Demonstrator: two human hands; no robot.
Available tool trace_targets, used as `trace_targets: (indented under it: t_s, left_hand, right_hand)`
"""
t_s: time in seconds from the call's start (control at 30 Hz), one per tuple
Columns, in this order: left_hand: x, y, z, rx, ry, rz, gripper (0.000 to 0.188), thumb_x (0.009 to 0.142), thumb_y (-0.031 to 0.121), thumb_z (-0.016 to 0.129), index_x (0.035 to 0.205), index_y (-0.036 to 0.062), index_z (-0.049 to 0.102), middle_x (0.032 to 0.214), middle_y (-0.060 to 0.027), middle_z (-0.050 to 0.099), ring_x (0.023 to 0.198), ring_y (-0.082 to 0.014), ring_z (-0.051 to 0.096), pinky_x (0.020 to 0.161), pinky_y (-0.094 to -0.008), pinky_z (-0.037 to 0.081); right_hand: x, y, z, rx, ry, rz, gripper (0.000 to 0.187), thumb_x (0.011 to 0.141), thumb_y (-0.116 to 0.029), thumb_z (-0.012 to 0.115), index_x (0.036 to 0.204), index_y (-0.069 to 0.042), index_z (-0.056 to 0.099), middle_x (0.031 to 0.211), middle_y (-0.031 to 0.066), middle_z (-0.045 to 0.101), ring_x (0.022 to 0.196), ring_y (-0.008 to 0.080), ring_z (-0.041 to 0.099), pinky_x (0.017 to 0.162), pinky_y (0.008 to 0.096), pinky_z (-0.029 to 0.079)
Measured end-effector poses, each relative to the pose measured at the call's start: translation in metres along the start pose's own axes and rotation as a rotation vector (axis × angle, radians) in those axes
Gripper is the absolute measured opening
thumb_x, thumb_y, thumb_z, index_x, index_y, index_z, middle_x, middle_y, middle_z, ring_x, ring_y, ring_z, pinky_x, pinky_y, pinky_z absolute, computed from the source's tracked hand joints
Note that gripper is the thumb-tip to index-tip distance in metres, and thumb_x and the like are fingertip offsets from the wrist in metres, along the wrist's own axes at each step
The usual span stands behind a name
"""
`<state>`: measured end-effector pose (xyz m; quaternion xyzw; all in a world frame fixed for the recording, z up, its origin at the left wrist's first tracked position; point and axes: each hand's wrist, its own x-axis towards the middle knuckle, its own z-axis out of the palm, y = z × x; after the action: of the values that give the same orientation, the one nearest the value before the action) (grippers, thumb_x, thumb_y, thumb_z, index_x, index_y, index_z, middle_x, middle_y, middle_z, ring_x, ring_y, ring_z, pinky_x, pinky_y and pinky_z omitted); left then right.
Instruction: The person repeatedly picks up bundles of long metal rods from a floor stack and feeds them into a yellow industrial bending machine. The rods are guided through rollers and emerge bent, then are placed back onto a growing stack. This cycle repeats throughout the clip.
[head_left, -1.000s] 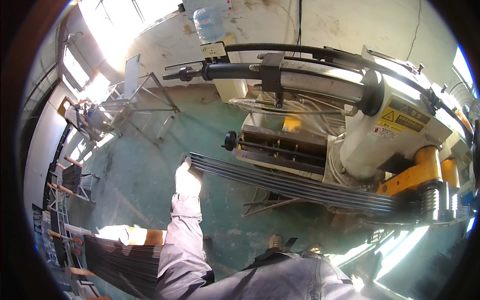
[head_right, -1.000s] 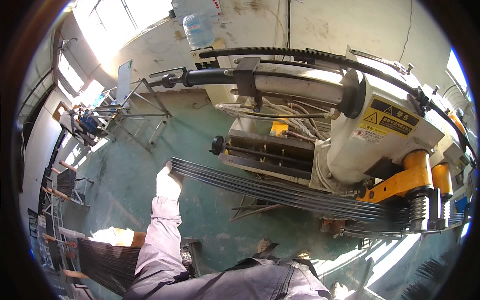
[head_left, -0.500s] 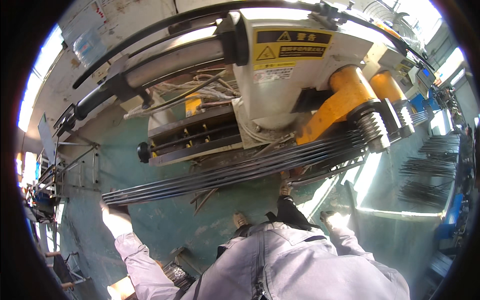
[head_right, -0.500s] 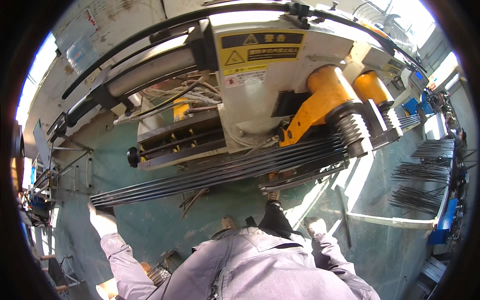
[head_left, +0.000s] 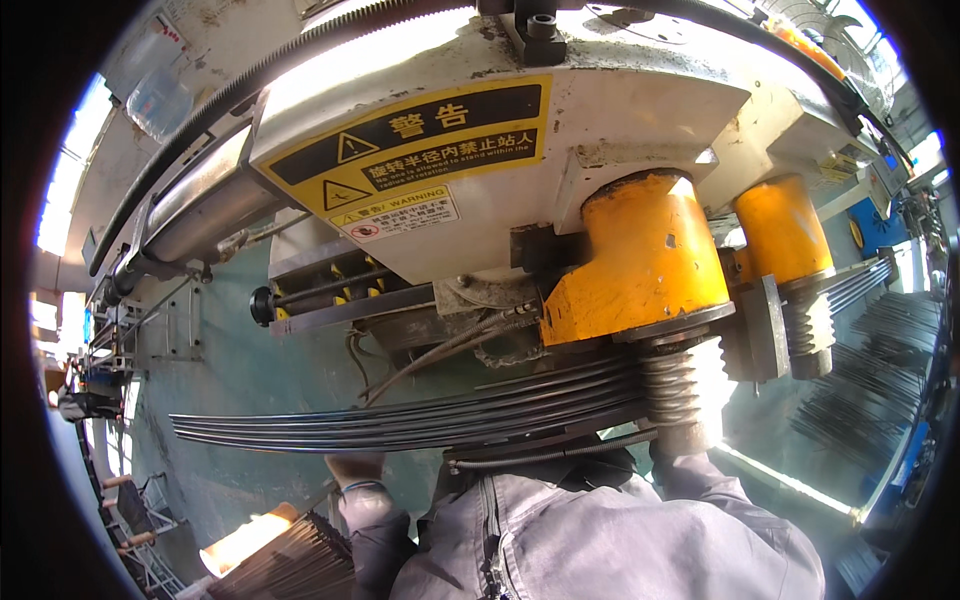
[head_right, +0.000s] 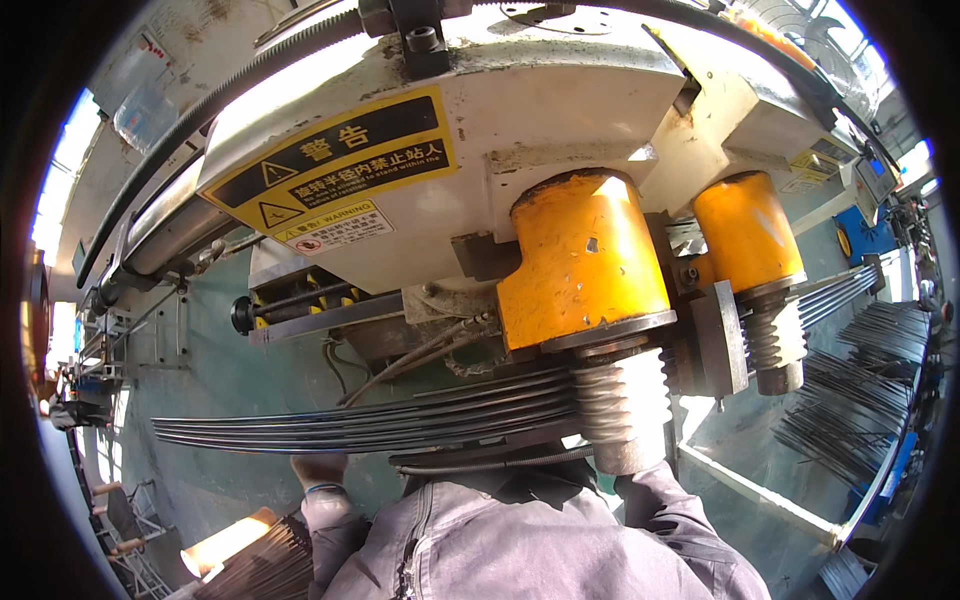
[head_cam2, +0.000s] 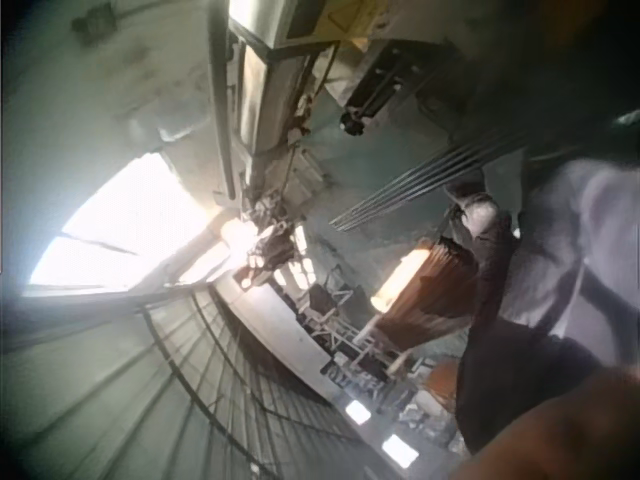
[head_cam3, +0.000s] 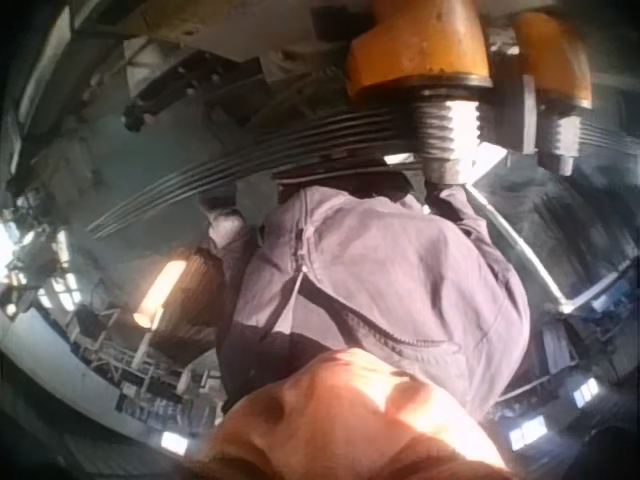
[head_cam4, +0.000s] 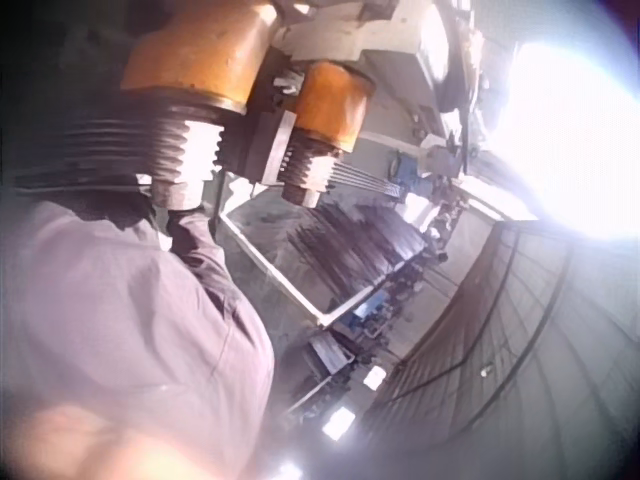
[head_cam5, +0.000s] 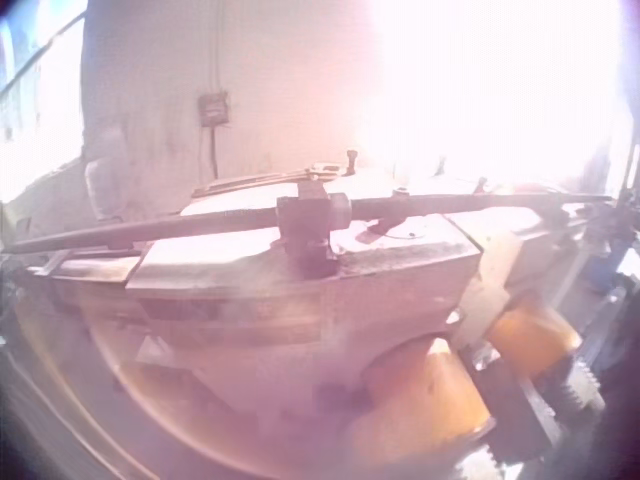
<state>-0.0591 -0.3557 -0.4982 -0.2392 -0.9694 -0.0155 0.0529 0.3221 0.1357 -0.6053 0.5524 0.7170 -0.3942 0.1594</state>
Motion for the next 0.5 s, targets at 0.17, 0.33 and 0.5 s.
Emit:
trace_targets:
  t_s: [0.17, 0.33, 0.5]
  left_hand:
    - [0.008, 0.048, -0.034, -0.078, -0.107, 0.069, 0.029, 0.099, 0.028, 0.069, 0.115, 0.0055, 0.079, 0.108, -0.0137, 0.081, 0.103, -0.0383, 0.076, 0.089, -0.0459, 0.06]
    - [0.018, 0.044, -0.052, -0.257, -0.076, 0.097, 0.032, 0.106, 0.03, 0.067, 0.127, 0.0088, 0.079, 0.129, -0.0134, 0.079, 0.12, -0.033, 0.073, 0.103, -0.04, 0.058]
    - [0.013, 0.058, -0.047, -1.164, -0.059, -0.111, 0.034, 0.104, 0.026, 0.068, 0.13, 0.0069, 0.077, 0.131, -0.0158, 0.078, 0.121, -0.0333, 0.072, 0.106, -0.0395, 0.056]
  right_hand:
    - [0.01, -0.008, -0.009, -0.03, -0.03, -0.036, 0.04, 0.1, -0.04, 0.072, 0.113, -0.005, 0.085, 0.108, 0.0176, 0.083, 0.108, 0.0335, 0.078, 0.096, 0.0448, 0.058]
    - [-0.006, 0.014, 0.008, -0.163, 0.004, -0.117, 0.039, 0.101, -0.04, 0.073, 0.114, -0.005, 0.085, 0.109, 0.0169, 0.083, 0.108, 0.0326, 0.078, 0.097, 0.0439, 0.058]
    - [-0.054, 0.033, 0.023, 0.125, 0.04, -0.053, 0.04, 0.101, -0.038, 0.073, 0.111, 0.0, 0.083, 0.103, 0.017, 0.082, 0.098, 0.028, 0.076, 0.091, 0.0407, 0.057]
